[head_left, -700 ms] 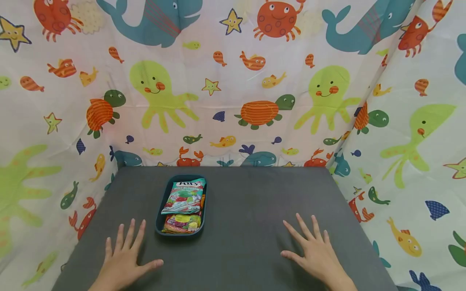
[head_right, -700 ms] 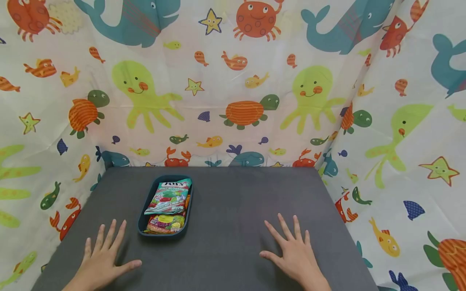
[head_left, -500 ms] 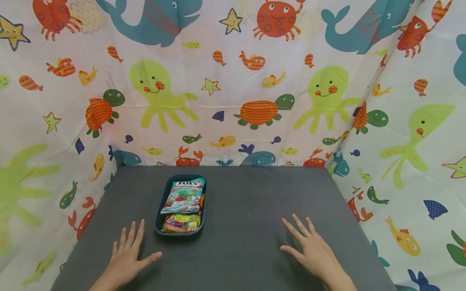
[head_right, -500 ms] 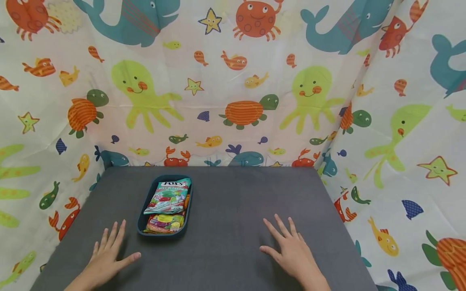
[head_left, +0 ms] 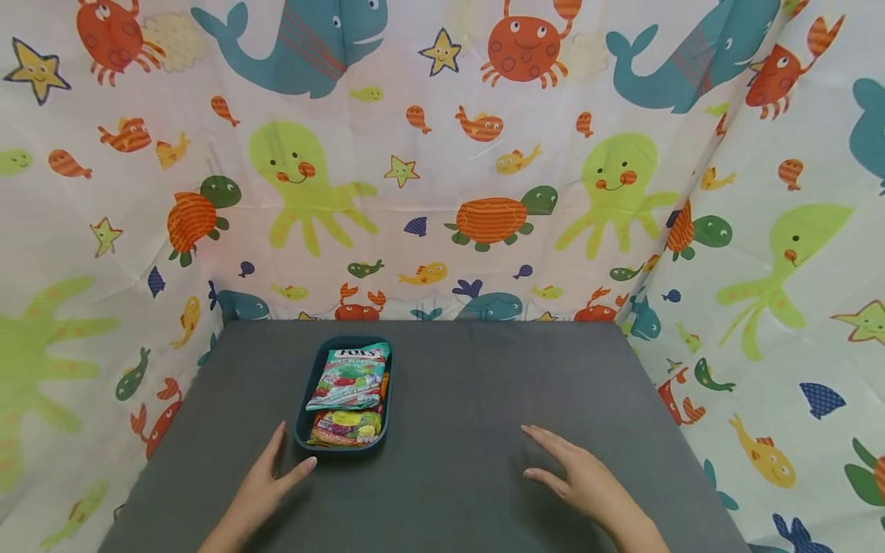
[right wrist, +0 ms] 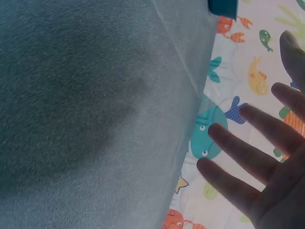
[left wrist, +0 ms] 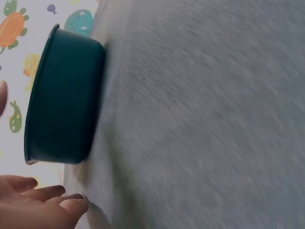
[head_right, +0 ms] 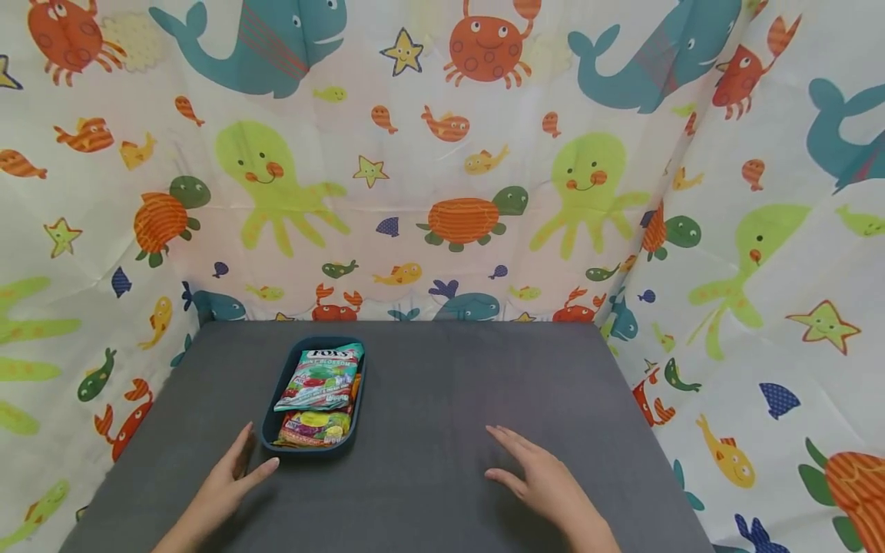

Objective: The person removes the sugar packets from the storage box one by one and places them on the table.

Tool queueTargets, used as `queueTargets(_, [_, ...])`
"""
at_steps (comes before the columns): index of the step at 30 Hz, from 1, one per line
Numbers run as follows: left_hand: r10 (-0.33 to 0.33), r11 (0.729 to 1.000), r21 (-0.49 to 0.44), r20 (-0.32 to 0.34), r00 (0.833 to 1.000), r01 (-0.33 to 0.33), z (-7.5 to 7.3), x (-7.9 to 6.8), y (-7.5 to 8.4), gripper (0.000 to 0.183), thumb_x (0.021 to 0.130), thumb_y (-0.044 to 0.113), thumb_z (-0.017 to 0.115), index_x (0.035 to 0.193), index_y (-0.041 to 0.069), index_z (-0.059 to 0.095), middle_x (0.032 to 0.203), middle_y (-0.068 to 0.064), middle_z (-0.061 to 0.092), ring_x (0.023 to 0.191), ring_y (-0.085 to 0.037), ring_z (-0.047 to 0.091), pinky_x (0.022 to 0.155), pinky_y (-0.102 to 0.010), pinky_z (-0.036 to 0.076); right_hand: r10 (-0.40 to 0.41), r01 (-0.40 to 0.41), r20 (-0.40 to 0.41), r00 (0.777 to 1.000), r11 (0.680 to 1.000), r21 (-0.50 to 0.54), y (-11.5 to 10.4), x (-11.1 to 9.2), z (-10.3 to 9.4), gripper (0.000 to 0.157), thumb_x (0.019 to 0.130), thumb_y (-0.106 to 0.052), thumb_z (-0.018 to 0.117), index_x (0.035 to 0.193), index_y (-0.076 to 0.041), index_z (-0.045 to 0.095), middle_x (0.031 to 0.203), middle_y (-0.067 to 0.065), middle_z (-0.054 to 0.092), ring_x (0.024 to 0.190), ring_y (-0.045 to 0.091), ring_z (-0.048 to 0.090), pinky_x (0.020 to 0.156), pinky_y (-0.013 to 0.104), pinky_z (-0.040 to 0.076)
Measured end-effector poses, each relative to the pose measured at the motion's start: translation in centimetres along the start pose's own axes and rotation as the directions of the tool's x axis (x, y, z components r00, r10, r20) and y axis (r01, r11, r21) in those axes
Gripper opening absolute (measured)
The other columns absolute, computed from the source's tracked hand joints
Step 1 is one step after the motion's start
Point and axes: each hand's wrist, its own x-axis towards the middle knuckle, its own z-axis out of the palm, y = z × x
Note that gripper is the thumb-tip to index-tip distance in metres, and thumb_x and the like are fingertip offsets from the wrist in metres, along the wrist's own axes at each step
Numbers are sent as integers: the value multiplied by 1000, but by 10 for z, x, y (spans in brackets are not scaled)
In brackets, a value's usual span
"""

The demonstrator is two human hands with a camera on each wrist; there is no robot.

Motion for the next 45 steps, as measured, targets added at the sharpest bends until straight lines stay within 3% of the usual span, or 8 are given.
queueTargets(6, [78, 975, -204, -46, 996, -86, 9, 7, 0, 111, 91, 48, 73, 163, 13, -4, 169, -20, 1, 154, -42, 10, 119, -50, 27, -101, 102, -66, 993, 995, 18, 0, 3, 4, 49, 90, -47, 71, 133, -24, 66, 129, -4, 69, 116, 20, 67, 93, 44, 57])
queueTargets(15, [101, 960, -249, -127, 987, -130, 18, 17, 4, 105, 91, 47, 72, 164, 14, 5, 168, -20, 11, 152, -37, 22, 109, -39, 39, -168, 176, -112, 979, 982, 69, -6, 13, 7, 41, 91, -38, 73, 125, -16, 71, 121, -1, 73, 109, 19, 70, 89, 39, 59])
queueTargets(26, [144, 952, -242, -185, 972, -187, 23, 18, 1, 96, 93, 41, 71, 164, 16, 11, 168, -16, 14, 152, -34, 22, 110, -35, 36, 34, 2, -115, 993, 955, 295, -24, 34, 18, 38, 94, -36, 71, 125, -16, 70, 120, 5, 73, 98, 19, 74, 81, 30, 61])
queueTargets(30, [153, 950, -242, -185, 971, -196, 23, 14, 2, 93, 95, 37, 70, 164, 15, 11, 167, -18, 16, 152, -35, 22, 110, -33, 35, 100, -77, -52, 994, 939, 335, -33, 42, 25, 39, 94, -37, 71, 126, -16, 70, 123, 9, 72, 100, 24, 74, 80, 31, 61])
queueTargets(34, [153, 947, -254, -180, 972, -196, 23, 13, 6, 91, 96, 36, 69, 164, 16, 11, 167, -18, 16, 153, -34, 22, 111, -34, 34, 139, -160, 81, 987, 889, 429, -42, 50, 24, 42, 96, -40, 69, 130, -16, 68, 126, 10, 70, 107, 27, 71, 85, 40, 60])
queueTargets(38, [149, 943, -269, -180, 972, -194, 22, 13, 8, 91, 97, 32, 69, 164, 14, 10, 167, -18, 15, 153, -34, 20, 112, -36, 32, 133, -234, 210, 968, 776, 586, -49, 59, 21, 46, 98, -40, 66, 134, -12, 64, 129, 12, 68, 114, 32, 67, 89, 47, 58])
queueTargets(41, [142, 943, -275, -181, 973, -189, 22, 13, 8, 89, 98, 29, 68, 164, 14, 10, 167, -18, 14, 153, -34, 20, 113, -36, 32, 123, -254, 243, 962, 723, 642, -52, 64, 20, 48, 99, -39, 65, 136, -8, 63, 129, 14, 67, 116, 35, 66, 90, 47, 59])
queueTargets(45, [133, 944, -279, -176, 976, -178, 23, 12, 8, 88, 99, 28, 68, 164, 15, 10, 168, -18, 15, 153, -34, 20, 112, -37, 33, 115, -234, 221, 969, 726, 647, -56, 68, 23, 47, 100, -36, 64, 136, -5, 62, 129, 16, 67, 115, 34, 67, 90, 46, 59])
